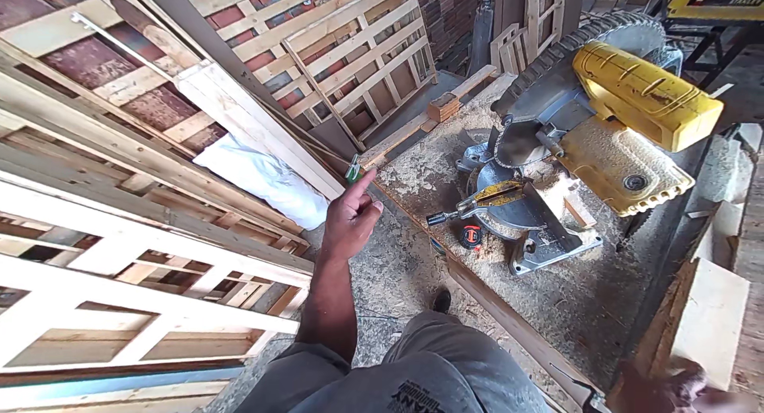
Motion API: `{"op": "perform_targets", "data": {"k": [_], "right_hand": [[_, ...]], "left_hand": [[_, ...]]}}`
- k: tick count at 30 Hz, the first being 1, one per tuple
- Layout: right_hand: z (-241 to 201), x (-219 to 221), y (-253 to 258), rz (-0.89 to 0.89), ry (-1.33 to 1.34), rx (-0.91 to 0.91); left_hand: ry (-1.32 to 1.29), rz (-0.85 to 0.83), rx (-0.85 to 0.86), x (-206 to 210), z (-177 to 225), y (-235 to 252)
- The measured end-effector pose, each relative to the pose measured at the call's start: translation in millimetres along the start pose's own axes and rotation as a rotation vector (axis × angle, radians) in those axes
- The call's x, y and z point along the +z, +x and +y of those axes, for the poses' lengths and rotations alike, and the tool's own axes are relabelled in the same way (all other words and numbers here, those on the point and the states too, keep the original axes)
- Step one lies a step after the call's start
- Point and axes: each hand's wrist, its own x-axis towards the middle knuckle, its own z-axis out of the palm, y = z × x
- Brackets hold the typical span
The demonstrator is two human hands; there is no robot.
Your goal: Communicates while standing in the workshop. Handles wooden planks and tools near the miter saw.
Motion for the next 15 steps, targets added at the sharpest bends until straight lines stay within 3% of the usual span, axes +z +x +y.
{"op": "perform_targets", "data": {"k": [5, 9, 15], "right_hand": [[-6.3, -10.5, -4.6, -0.022, 0.031, -0.008], [-3.2, -15.5, 3.4, -0.064, 0.051, 0.060], [-4.0, -20.5, 3.4, -0.085, 0.075, 0.055]], "left_hand": [[0.309, -0.750, -0.362, 19.5, -8.3, -14.2], [0.210, -0.851, -0.319, 38.4, -26.1, -29.7], [0.281, -0.926, -0.357, 49.2, -13.1, -21.8]]}}
